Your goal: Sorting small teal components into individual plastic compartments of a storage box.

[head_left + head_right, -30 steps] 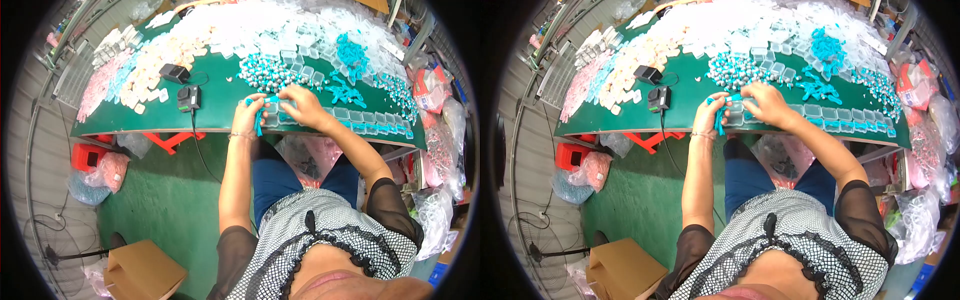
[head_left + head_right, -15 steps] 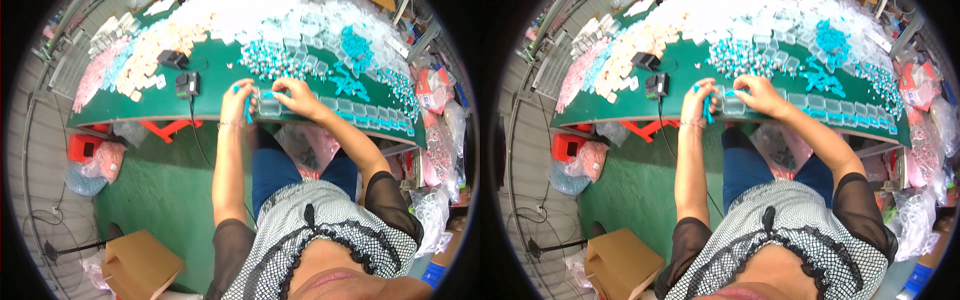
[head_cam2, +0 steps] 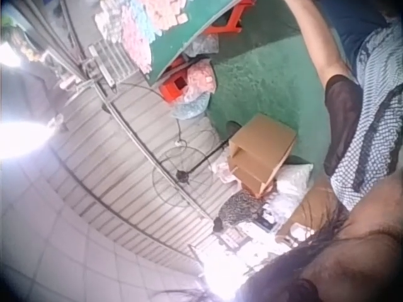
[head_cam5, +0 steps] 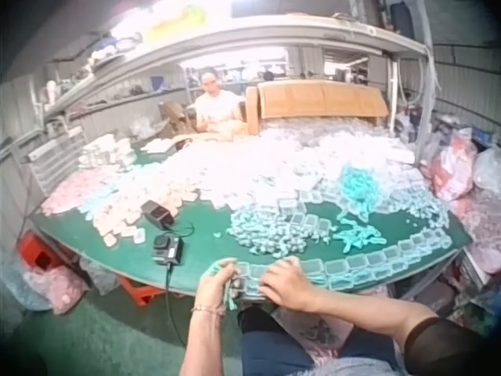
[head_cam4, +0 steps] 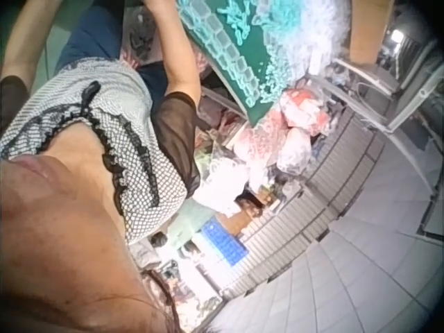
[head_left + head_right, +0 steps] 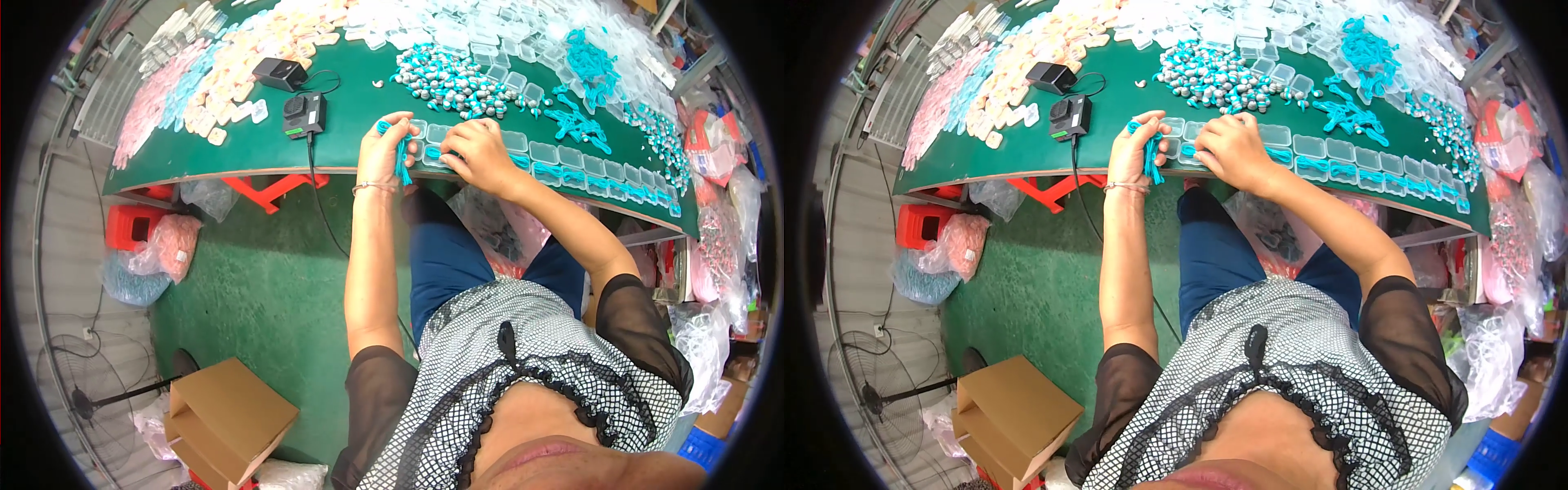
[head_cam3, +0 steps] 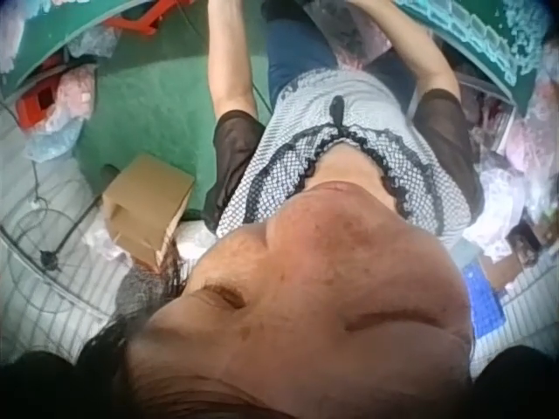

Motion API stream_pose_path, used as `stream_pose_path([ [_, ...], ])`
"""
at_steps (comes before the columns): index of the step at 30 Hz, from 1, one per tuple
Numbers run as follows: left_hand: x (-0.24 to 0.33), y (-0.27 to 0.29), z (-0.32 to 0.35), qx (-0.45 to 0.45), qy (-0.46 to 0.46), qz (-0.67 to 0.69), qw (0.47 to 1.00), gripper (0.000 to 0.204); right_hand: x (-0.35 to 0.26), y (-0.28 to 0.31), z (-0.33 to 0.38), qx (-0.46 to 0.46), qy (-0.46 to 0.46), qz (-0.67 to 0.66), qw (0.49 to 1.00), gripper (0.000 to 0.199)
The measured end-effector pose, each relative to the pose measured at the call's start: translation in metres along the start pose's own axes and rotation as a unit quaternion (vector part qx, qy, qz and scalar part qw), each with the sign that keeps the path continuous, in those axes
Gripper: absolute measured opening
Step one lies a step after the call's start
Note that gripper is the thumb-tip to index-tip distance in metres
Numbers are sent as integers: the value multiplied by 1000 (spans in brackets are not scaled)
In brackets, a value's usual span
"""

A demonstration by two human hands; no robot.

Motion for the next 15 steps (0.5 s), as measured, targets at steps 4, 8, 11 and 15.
stream_pose_path([
  [4, 0, 2, 1, -6, 8, 19, 1000, 30, -1, 2, -1, -13, 0, 16, 1000, 13],
  [8, -2, 2, -5, -5, 16, 78, 997, 31, -4, 9, -11, -3, -26, -63, 998, 16],
  [11, -6, 4, -19, 16, -6, 196, 980, 27, -23, 16, -30, -17, -77, -236, 968, 18],
  [15, -13, 5, -36, 46, -22, 319, 946, 22, -25, -6, -40, 16, -110, -360, 926, 21],
])
Point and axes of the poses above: each hand's wrist, its own z-axis away from the middle knuckle, its own y-axis out of the back of the hand, x = y × z, the point moved 3 cm from there along -z, towards the middle knuckle, and after that the axes turned 3 degrees about y, right-handed, at the moved point
